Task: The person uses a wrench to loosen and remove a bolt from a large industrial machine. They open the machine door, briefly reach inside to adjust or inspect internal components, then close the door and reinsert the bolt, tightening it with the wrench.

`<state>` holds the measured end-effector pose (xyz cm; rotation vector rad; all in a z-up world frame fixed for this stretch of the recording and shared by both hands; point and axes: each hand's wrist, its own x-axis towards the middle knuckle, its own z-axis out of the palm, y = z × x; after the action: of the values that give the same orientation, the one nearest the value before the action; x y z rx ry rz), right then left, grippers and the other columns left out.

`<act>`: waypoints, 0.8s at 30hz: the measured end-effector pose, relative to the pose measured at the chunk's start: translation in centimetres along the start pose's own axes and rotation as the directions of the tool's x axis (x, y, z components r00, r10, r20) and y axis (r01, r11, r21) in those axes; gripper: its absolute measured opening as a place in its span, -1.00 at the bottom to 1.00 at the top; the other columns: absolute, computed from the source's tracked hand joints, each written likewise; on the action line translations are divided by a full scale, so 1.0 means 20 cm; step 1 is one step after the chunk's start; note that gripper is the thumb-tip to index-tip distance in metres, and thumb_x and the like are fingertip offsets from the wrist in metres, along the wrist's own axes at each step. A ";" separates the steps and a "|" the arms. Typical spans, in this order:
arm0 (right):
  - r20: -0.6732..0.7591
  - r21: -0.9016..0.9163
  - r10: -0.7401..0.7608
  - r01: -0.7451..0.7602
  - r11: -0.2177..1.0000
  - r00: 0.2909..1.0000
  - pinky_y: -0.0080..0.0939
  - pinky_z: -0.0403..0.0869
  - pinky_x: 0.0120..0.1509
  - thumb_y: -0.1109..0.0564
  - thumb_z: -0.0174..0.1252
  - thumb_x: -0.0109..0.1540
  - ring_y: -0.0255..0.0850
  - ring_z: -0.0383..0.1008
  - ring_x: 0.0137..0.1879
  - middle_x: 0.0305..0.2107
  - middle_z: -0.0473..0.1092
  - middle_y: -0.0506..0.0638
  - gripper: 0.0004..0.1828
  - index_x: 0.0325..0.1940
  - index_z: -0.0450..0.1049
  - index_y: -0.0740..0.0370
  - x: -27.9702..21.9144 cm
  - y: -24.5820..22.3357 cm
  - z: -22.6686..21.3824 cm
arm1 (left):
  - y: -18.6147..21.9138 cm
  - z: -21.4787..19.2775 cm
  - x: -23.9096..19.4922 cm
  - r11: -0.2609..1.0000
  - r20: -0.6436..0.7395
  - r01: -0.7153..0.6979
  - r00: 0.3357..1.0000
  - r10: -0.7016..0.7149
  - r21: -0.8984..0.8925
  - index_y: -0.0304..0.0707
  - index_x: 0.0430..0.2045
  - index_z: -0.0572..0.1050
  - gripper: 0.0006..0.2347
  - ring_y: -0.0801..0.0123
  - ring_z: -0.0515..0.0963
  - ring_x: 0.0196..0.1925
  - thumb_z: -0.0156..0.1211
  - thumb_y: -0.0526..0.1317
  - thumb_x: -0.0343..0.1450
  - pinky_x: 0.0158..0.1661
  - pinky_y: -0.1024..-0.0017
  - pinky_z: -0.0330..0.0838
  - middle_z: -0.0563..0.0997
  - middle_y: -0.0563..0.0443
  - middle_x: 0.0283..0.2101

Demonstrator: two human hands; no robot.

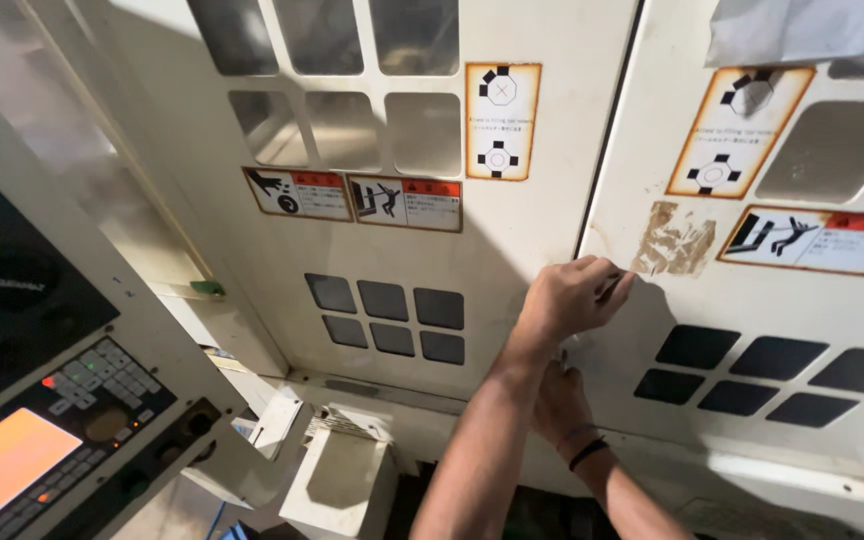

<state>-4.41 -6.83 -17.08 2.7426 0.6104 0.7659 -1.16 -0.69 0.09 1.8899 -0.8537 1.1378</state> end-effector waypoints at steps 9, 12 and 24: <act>-0.020 -0.140 0.008 -0.011 0.990 1.000 -0.10 0.37 -0.48 0.07 0.15 0.12 -0.02 0.45 -0.33 -0.36 0.46 0.18 -0.82 -0.35 0.54 0.23 -0.01 0.01 0.10 | -0.01 -0.02 0.01 0.992 -0.066 -0.074 0.996 0.067 -0.104 -0.20 -0.54 0.47 -0.79 0.08 0.61 -0.48 0.33 -0.15 0.44 -0.43 0.27 0.50 0.59 -0.03 -0.46; 0.046 0.070 0.090 -0.093 0.993 0.995 0.03 0.38 -0.37 0.08 0.18 0.16 0.04 0.45 -0.21 -0.34 0.46 0.10 -0.88 -0.31 0.55 0.14 -0.02 -0.02 0.12 | -0.02 -0.03 -0.01 0.994 -0.012 -0.050 0.999 0.049 -0.099 -0.24 -0.58 0.45 -0.75 0.04 0.59 -0.51 0.36 -0.15 0.44 -0.46 0.24 0.49 0.57 -0.06 -0.49; 0.230 -0.056 0.085 -0.074 0.996 0.970 0.11 0.42 -0.11 -0.13 0.28 0.07 0.10 0.39 0.05 -0.09 0.46 0.18 -0.52 -0.11 0.56 0.28 0.00 -0.03 0.02 | -0.06 -0.01 -0.01 0.987 -0.017 -0.122 0.992 0.121 -0.104 -0.21 -0.59 0.42 -0.77 0.00 0.57 -0.53 0.30 -0.15 0.43 -0.46 0.16 0.49 0.55 -0.06 -0.50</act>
<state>-4.47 -6.37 -17.55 2.7716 0.4301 0.4583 -0.24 0.07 -0.40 1.7646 -1.0150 1.1518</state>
